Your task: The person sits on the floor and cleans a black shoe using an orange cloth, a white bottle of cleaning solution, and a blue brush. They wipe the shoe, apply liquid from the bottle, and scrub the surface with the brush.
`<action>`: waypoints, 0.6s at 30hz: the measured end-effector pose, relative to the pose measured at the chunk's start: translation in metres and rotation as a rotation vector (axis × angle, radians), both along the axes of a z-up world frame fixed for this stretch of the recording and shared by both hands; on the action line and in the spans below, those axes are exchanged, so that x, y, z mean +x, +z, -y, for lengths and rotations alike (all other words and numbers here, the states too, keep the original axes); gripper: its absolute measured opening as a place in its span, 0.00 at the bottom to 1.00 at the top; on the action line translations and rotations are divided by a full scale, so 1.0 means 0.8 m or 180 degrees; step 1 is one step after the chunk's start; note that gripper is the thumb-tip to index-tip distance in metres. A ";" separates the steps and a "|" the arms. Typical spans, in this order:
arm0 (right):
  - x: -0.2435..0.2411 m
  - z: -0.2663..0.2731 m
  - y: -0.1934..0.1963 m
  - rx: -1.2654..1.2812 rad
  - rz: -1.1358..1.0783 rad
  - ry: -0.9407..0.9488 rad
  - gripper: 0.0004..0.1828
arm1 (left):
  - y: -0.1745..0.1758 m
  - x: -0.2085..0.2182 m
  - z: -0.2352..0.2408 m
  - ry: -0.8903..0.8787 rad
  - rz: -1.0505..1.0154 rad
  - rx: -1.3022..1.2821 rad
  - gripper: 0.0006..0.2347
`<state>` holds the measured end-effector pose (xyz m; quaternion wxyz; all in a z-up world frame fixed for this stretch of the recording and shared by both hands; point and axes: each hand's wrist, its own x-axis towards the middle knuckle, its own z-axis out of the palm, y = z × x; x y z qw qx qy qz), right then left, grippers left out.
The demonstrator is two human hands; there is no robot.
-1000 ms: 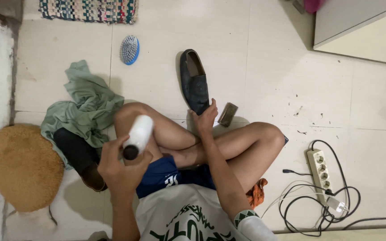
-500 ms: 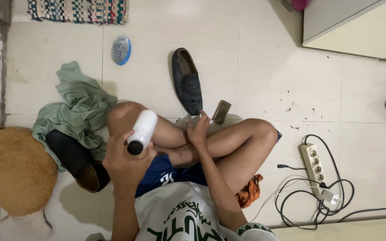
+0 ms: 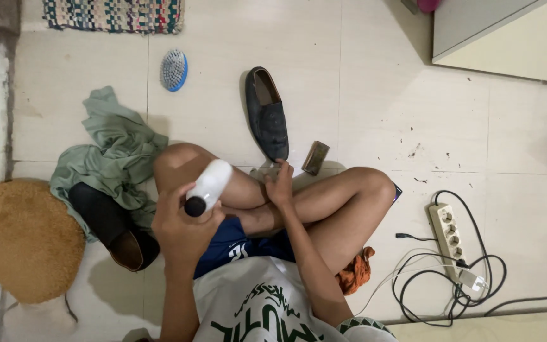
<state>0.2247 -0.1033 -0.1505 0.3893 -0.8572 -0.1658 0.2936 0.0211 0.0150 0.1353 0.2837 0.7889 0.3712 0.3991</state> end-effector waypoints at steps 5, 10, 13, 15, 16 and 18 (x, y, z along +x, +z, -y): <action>0.004 -0.003 0.005 -0.0070 -0.0065 0.0024 0.30 | -0.043 -0.018 -0.006 -0.0334 0.0865 -0.1435 0.26; 0.000 -0.005 0.001 0.0020 -0.0110 0.0073 0.29 | -0.062 -0.038 -0.007 -0.0513 0.1066 -0.1730 0.25; 0.005 -0.004 -0.011 -0.0028 -0.0092 -0.0009 0.31 | -0.051 -0.022 -0.007 -0.0714 0.1252 -0.1958 0.25; 0.005 -0.004 -0.006 0.0091 0.0047 0.0074 0.29 | -0.020 0.004 -0.002 0.0029 -0.0441 0.0699 0.24; 0.003 -0.003 -0.005 0.0092 0.0042 0.0088 0.29 | -0.021 0.004 -0.002 0.0042 -0.0448 0.0700 0.24; 0.003 -0.003 -0.002 0.0052 0.0038 0.0040 0.28 | -0.024 0.005 -0.004 -0.0019 -0.0019 0.0063 0.25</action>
